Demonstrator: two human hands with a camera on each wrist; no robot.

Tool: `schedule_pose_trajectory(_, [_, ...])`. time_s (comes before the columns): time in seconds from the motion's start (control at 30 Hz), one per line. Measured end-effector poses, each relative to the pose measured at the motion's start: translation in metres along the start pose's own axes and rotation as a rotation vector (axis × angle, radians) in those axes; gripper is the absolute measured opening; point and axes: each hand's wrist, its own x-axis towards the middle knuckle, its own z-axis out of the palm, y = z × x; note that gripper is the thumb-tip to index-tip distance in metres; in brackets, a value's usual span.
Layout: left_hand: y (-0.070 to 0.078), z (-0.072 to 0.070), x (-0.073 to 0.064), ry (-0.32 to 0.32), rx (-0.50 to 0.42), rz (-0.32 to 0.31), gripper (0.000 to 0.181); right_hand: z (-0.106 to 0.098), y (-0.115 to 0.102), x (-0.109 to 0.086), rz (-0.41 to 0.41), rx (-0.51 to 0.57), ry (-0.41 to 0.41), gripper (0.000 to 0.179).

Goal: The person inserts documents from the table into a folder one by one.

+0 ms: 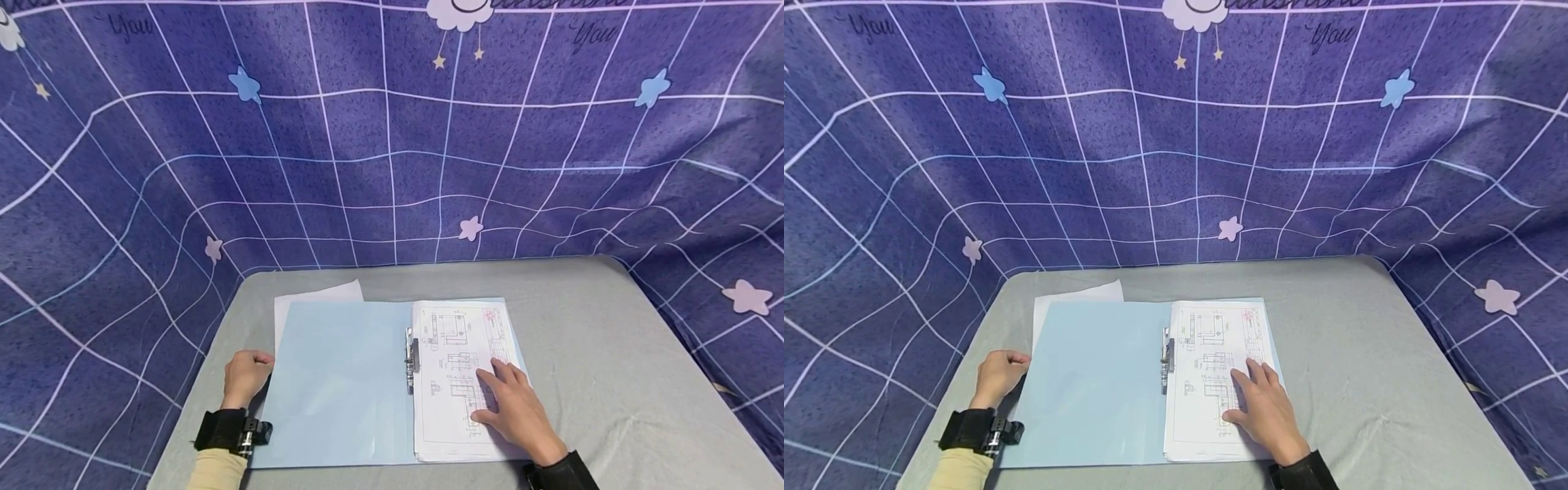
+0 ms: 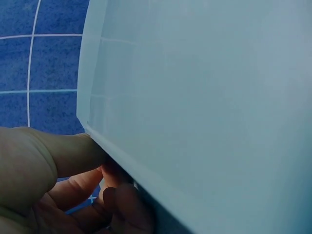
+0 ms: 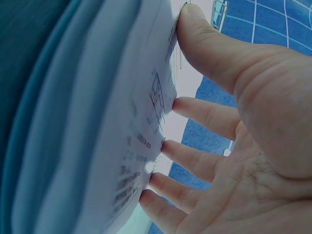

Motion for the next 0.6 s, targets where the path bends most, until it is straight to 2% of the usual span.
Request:
schedule_pose_trajectory(0.3, [0.0027,-0.0014,-0.0005,0.02,0.004,-0.002,0.009,0.0005,0.0019,-0.0002,-0.005,0.003,0.015,0.078])
schedule_pose_trajectory(0.6, [-0.0004,-0.0007,-0.0011,0.01,-0.005,-0.029,0.012,0.0008,0.0021,-0.0002,-0.012,0.006,0.014,0.078])
